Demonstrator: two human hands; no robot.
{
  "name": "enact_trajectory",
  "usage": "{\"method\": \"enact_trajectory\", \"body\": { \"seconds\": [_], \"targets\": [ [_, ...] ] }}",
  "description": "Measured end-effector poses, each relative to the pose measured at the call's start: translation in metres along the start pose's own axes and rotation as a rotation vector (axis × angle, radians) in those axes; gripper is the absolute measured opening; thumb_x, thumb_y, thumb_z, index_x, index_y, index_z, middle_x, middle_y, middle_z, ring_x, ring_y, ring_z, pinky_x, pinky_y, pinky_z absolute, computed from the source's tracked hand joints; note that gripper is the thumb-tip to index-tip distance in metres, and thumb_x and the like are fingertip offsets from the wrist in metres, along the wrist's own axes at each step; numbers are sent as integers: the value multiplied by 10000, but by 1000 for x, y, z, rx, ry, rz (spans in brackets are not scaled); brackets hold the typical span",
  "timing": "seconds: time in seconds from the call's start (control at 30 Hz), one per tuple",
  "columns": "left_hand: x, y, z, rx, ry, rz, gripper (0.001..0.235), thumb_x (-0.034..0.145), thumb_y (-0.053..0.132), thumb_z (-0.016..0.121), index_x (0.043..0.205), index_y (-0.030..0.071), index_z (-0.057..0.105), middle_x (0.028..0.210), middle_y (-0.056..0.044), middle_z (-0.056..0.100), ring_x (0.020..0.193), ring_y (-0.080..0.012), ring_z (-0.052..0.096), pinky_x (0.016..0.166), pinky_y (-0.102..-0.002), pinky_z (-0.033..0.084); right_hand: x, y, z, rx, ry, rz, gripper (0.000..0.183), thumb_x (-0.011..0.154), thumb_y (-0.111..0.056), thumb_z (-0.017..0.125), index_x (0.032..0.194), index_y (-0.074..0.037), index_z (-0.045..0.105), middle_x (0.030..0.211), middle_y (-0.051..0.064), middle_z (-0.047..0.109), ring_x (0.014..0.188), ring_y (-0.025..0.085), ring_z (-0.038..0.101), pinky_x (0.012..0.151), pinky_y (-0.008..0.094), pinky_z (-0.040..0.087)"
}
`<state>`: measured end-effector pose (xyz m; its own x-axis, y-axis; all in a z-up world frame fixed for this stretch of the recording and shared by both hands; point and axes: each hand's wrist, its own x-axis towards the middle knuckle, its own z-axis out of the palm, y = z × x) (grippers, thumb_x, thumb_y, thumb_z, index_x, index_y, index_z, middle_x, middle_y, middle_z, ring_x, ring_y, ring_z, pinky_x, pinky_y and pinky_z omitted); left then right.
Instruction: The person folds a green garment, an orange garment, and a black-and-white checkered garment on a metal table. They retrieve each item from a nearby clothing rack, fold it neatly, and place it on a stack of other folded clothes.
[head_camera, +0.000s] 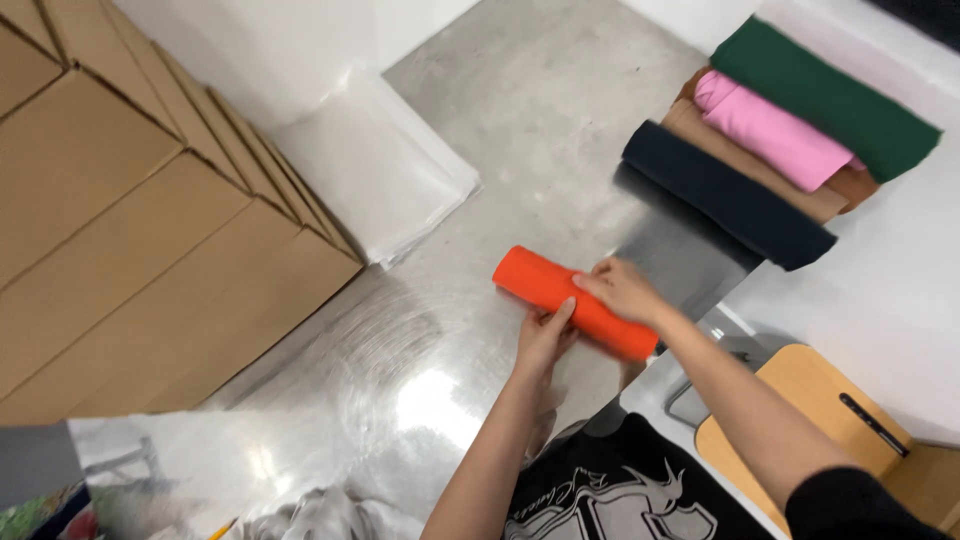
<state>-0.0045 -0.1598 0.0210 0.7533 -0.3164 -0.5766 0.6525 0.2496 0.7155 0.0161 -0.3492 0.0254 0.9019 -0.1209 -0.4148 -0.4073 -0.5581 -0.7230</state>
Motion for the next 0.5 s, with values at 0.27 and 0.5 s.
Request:
{"method": "enact_trajectory", "body": {
  "seconds": [0.27, 0.5],
  "targets": [
    [-20, 23, 20, -50, -116, -94, 1021, 922, 262, 897, 1660, 97, 211, 1582, -265, 411, 1406, -518, 516, 1045, -571, 580, -102, -77, -41, 201, -175, 189, 1029, 942, -874, 458, 1524, -28, 524, 1664, 209, 424, 1569, 427, 340, 1257, 579, 313],
    [-15, 53, 78, -67, -95, -159, 1046, 884, 267, 900, 1684, 182, 231, 1642, -226, 372, 1412, -460, 536, 1019, -513, 633, -121, -44, -95, 305, -265, 150, 1132, 823, -530, 881, 1699, -324, 195, 1663, 337, 344, 1541, 535, 338, 1222, 643, 353]
  ]
}}
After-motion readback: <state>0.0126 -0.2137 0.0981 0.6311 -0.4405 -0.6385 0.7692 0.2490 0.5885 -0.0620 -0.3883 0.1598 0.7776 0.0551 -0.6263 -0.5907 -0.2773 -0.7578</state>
